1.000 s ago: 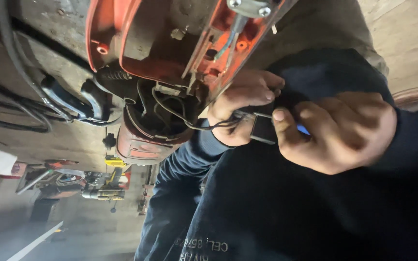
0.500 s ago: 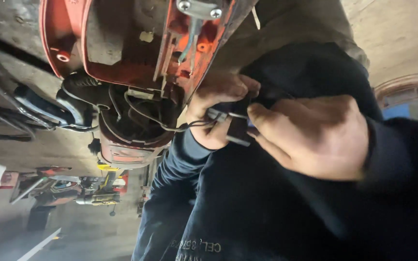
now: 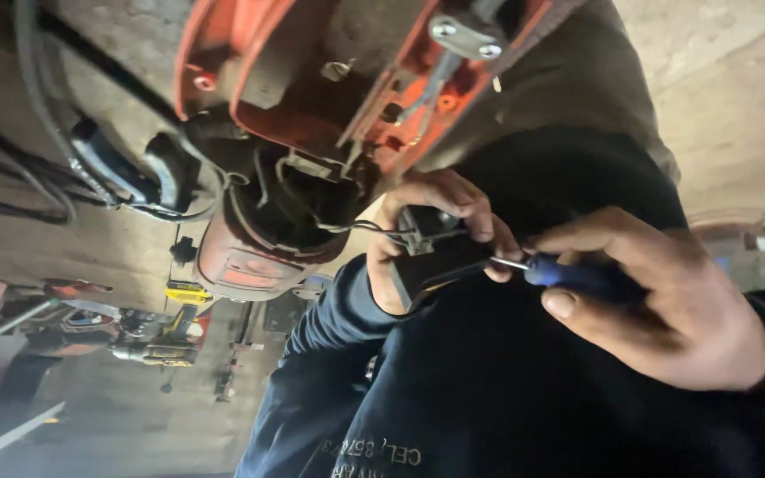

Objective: The person retrieves a screwdriver from a shelf and uses it to work on the internal components of a red power tool. They manipulate wires and small parts within the tool's housing, occasionally adjusting their grip and the tool's position.

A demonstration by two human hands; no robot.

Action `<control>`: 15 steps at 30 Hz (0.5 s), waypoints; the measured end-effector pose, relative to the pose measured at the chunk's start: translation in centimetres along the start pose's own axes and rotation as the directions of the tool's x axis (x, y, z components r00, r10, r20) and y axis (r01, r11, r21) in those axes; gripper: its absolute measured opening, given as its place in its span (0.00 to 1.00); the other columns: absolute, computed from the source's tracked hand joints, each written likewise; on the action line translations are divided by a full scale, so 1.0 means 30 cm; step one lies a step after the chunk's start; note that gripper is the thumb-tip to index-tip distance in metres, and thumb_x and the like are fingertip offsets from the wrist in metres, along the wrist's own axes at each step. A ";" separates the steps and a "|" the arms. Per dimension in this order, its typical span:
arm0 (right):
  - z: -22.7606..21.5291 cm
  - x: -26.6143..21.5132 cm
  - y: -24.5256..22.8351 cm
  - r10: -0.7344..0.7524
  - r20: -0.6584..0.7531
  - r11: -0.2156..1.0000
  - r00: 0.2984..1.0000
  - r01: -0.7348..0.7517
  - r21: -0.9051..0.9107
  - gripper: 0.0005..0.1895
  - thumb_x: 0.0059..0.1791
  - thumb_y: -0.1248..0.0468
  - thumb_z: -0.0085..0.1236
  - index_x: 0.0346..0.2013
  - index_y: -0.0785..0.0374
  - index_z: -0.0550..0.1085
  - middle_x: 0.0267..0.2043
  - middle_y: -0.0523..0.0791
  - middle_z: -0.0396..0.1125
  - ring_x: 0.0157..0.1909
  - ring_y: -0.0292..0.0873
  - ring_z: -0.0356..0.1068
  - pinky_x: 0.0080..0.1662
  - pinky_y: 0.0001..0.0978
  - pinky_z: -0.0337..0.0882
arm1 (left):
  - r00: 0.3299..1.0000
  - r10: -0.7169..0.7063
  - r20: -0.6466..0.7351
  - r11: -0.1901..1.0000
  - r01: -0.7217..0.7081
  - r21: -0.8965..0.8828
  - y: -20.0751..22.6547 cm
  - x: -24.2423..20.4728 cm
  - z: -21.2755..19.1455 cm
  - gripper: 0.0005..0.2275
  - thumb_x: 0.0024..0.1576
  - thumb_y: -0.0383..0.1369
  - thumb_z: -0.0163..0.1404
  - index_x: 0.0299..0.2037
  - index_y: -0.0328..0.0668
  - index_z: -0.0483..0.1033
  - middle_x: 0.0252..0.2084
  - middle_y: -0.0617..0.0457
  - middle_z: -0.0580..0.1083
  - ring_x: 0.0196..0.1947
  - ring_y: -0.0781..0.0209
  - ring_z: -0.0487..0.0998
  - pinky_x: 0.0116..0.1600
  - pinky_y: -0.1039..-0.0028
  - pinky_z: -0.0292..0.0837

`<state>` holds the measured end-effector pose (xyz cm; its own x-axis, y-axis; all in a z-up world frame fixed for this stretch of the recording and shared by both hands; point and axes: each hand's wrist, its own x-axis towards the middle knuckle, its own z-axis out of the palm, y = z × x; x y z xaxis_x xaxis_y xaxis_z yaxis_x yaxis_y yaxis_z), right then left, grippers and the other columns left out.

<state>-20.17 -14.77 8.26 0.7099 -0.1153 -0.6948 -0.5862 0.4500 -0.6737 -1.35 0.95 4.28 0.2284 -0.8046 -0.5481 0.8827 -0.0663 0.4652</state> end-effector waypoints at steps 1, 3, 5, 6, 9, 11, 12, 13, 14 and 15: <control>0.004 0.006 -0.010 -0.028 -0.018 0.999 0.999 0.029 0.015 0.19 0.47 0.66 0.63 0.52 0.64 0.73 0.43 0.43 0.74 0.43 0.36 0.75 0.43 0.26 0.74 | 0.999 -0.039 0.007 0.997 0.039 -0.069 0.005 -0.001 -0.004 0.14 0.63 0.24 0.57 0.56 0.36 0.69 0.46 0.40 0.69 0.42 0.42 0.79 0.43 0.57 0.82; 0.012 0.007 -0.017 -0.060 -0.035 0.998 0.998 0.061 0.024 0.18 0.47 0.66 0.62 0.50 0.64 0.72 0.44 0.44 0.74 0.43 0.36 0.77 0.45 0.26 0.74 | 0.997 -0.071 0.019 0.988 0.073 -0.138 0.021 0.003 0.003 0.11 0.65 0.26 0.54 0.55 0.33 0.70 0.45 0.39 0.70 0.42 0.41 0.80 0.44 0.55 0.83; 0.018 -0.002 -0.010 -0.021 -0.046 0.998 0.999 0.024 0.064 0.18 0.46 0.67 0.63 0.50 0.65 0.73 0.44 0.44 0.75 0.41 0.36 0.77 0.44 0.26 0.74 | 0.992 -0.125 -0.033 0.963 0.113 -0.245 0.041 0.016 0.023 0.17 0.62 0.39 0.52 0.53 0.32 0.69 0.45 0.38 0.69 0.42 0.42 0.80 0.46 0.54 0.84; 0.017 -0.004 -0.006 -0.026 -0.048 0.998 0.999 0.028 0.053 0.18 0.46 0.67 0.63 0.50 0.65 0.73 0.44 0.44 0.75 0.41 0.36 0.77 0.44 0.26 0.74 | 0.993 -0.117 -0.025 0.963 0.107 -0.248 0.047 0.010 0.018 0.17 0.62 0.39 0.52 0.53 0.32 0.69 0.45 0.38 0.69 0.42 0.42 0.80 0.46 0.54 0.84; 0.020 -0.008 0.001 -0.009 -0.052 1.000 0.999 0.010 0.016 0.18 0.46 0.66 0.64 0.50 0.65 0.74 0.45 0.44 0.75 0.42 0.35 0.77 0.45 0.25 0.74 | 0.994 -0.101 0.047 0.980 0.107 -0.167 0.076 -0.006 0.011 0.15 0.65 0.30 0.56 0.59 0.36 0.67 0.46 0.38 0.68 0.46 0.40 0.79 0.45 0.55 0.84; 0.024 -0.003 0.004 -0.040 -0.097 0.999 0.994 0.037 -0.038 0.17 0.44 0.67 0.64 0.46 0.65 0.74 0.43 0.43 0.76 0.41 0.34 0.78 0.45 0.24 0.73 | 0.967 -0.252 -0.020 0.925 0.235 -0.300 0.111 0.001 0.012 0.22 0.59 0.43 0.52 0.54 0.32 0.67 0.48 0.36 0.69 0.51 0.38 0.79 0.46 0.55 0.86; 0.023 -0.007 0.010 -0.048 -0.095 0.998 0.994 0.044 -0.049 0.17 0.44 0.67 0.64 0.46 0.65 0.74 0.43 0.43 0.76 0.41 0.34 0.78 0.45 0.24 0.73 | 0.971 -0.241 -0.015 0.927 0.225 -0.300 0.115 0.002 0.002 0.22 0.59 0.43 0.52 0.54 0.32 0.67 0.48 0.36 0.69 0.51 0.38 0.79 0.46 0.55 0.86; 0.023 -0.010 0.016 -0.052 -0.126 0.998 0.991 0.047 -0.040 0.16 0.44 0.67 0.64 0.46 0.65 0.74 0.43 0.44 0.76 0.41 0.35 0.77 0.45 0.25 0.72 | 0.977 -0.202 0.075 0.953 0.213 -0.215 0.119 0.005 -0.009 0.18 0.62 0.36 0.55 0.57 0.35 0.67 0.49 0.37 0.69 0.53 0.38 0.78 0.46 0.56 0.85; 0.021 -0.009 0.022 -0.056 -0.153 0.998 0.987 0.051 -0.032 0.16 0.44 0.68 0.64 0.46 0.65 0.74 0.44 0.45 0.75 0.41 0.35 0.76 0.45 0.25 0.72 | 0.972 -0.166 0.163 0.974 0.188 -0.128 0.125 0.006 -0.021 0.16 0.65 0.28 0.57 0.60 0.38 0.66 0.50 0.37 0.69 0.55 0.38 0.77 0.46 0.58 0.84; 0.022 -0.020 0.030 -0.064 -0.147 0.997 0.987 0.058 -0.043 0.16 0.44 0.68 0.64 0.46 0.65 0.74 0.44 0.45 0.75 0.41 0.35 0.76 0.45 0.25 0.72 | 0.974 -0.153 0.165 0.976 0.175 -0.129 0.126 0.007 -0.017 0.16 0.65 0.28 0.57 0.60 0.38 0.66 0.50 0.37 0.69 0.55 0.38 0.77 0.46 0.58 0.84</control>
<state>-20.86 -13.69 8.23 0.6810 -0.2725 -0.6797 -0.5600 0.4043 -0.7232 2.25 0.82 5.57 0.0201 -0.8712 -0.4905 0.9545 -0.1292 0.2686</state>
